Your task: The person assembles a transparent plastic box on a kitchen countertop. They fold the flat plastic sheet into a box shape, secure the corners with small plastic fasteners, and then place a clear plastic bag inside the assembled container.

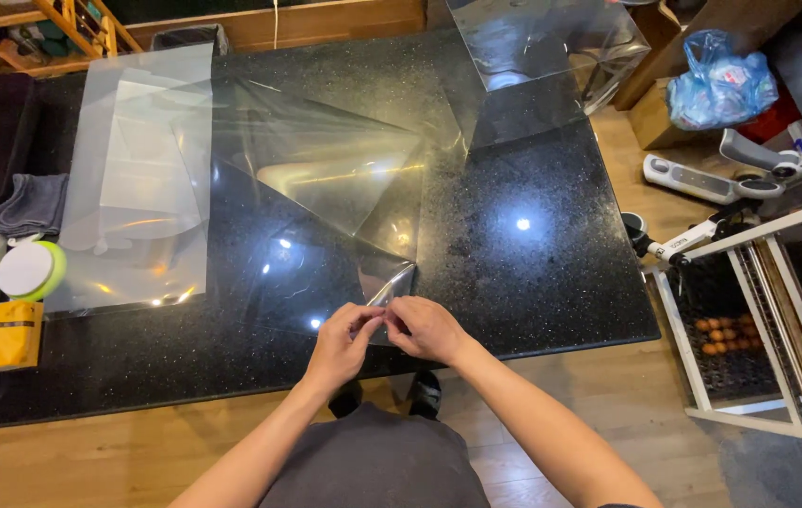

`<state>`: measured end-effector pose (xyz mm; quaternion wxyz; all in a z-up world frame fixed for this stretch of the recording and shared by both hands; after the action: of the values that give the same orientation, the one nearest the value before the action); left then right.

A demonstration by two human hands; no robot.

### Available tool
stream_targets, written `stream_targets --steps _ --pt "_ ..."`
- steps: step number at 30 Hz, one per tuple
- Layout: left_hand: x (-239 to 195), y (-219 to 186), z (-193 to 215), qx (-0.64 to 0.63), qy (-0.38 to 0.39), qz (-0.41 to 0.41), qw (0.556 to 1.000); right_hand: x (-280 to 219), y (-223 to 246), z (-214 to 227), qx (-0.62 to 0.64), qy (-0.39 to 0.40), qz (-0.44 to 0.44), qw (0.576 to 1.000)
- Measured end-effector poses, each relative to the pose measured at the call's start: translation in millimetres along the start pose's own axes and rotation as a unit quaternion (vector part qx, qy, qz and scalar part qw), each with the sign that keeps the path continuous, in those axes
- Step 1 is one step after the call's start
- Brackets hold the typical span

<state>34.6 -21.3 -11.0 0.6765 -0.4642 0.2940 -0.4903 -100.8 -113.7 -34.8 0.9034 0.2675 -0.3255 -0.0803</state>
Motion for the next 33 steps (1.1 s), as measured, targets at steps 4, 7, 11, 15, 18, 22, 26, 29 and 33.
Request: stream_targets --steps 4,7,11,15,18,22,26,29,33 --pt "-2.2 -5.4 -1.5 0.011 -0.01 -0.01 1.0 -1.7 -1.2 0.5 -0.001 0.006 -0.003 1.0" --pt "-4.0 -7.3 -0.1 0.004 -0.018 -0.011 1.0 3.1 5.8 5.9 0.028 0.017 -0.001 0.999" --pt "-4.3 -2.8 0.3 -0.016 -0.011 -0.01 1.0 0.7 1.3 6.6 0.056 0.007 -0.052 0.997" --pt "-4.7 -6.7 1.3 -0.061 -0.021 0.0 0.998 -3.8 -13.9 10.0 0.129 -0.031 -0.129 0.983" --pt "-7.2 -11.4 -1.0 -0.081 -0.029 -0.002 0.996 -17.3 -33.2 -0.6 0.152 -0.056 -0.17 0.972" --pt "-4.1 -8.7 -0.2 -0.08 -0.033 0.006 0.996 -22.0 -42.4 -7.7 0.15 -0.072 -0.246 0.955" --pt "-4.9 -15.0 -0.1 -0.052 -0.037 0.003 0.998 -37.6 -60.4 -24.4 0.166 -0.094 -0.301 0.934" --pt "-3.5 -21.0 -0.7 -0.036 -0.04 -0.011 0.998 -48.9 -69.8 -38.6 0.166 -0.111 -0.33 0.922" --pt "-2.8 -8.3 -4.7 0.007 -0.046 -0.061 0.997 -52.2 -61.8 -48.9 0.202 -0.144 -0.36 0.899"
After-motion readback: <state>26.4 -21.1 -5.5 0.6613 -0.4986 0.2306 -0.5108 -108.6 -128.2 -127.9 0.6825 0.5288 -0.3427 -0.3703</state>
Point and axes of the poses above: each hand's wrist, its own x-axis towards the middle knuckle, its own z-axis out of the back of the hand, y = z × x, the point moved 5 cm from there along x, towards the middle knuckle, and after that the axes turned 5 degrees about z, right-handed, at the moved point
